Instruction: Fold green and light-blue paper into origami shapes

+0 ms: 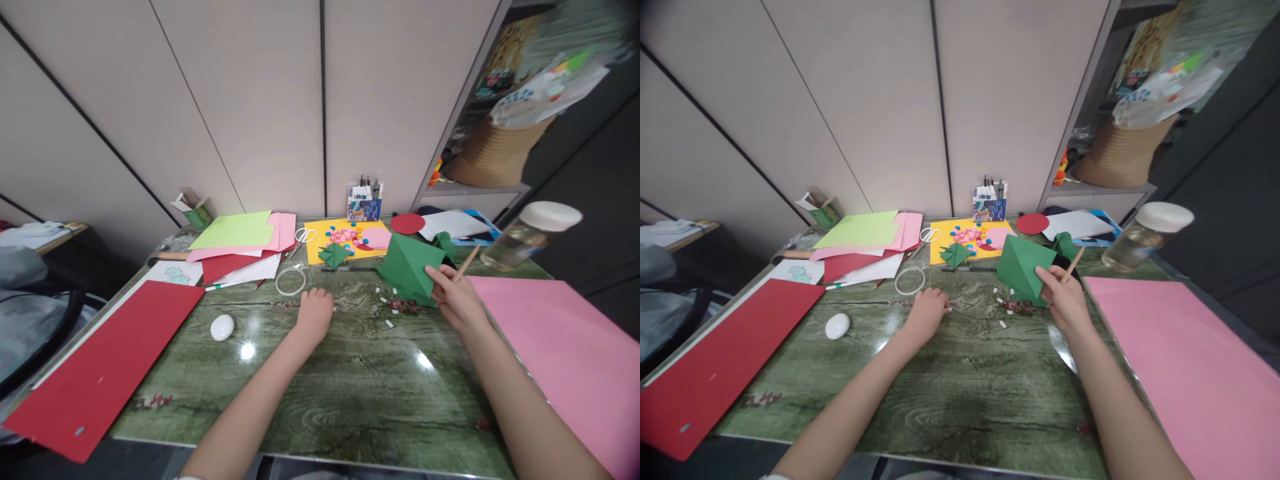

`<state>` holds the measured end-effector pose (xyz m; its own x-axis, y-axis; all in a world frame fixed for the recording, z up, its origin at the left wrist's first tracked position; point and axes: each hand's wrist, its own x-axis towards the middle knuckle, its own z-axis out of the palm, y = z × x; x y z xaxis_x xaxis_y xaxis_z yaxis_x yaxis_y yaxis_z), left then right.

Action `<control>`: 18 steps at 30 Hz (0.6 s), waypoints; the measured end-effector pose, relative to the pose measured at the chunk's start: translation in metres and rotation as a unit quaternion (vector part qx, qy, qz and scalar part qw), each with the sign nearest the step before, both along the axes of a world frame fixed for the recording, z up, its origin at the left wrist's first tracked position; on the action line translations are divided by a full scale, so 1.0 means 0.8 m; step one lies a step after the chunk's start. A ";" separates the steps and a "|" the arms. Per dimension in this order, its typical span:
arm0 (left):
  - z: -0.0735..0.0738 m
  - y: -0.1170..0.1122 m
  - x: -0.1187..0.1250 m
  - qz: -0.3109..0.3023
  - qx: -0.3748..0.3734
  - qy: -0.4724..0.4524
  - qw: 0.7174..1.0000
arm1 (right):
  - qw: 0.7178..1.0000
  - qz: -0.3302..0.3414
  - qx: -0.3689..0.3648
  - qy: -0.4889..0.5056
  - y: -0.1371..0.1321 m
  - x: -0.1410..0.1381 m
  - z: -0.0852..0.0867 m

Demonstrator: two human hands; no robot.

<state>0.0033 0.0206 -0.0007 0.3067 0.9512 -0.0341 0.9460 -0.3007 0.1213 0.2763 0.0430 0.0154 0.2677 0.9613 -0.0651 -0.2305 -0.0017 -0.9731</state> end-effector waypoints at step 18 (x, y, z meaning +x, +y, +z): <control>-0.012 0.032 0.104 -0.158 0.003 -0.200 0.967 | 1.000 -0.019 -0.003 -0.017 0.005 0.021 0.001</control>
<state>0.0867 0.0461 -0.0101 0.5700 0.8073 0.1532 0.6840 -0.5694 0.4560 0.2933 0.0469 0.0165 0.3056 0.9502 -0.0614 -0.1972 0.0000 -0.9804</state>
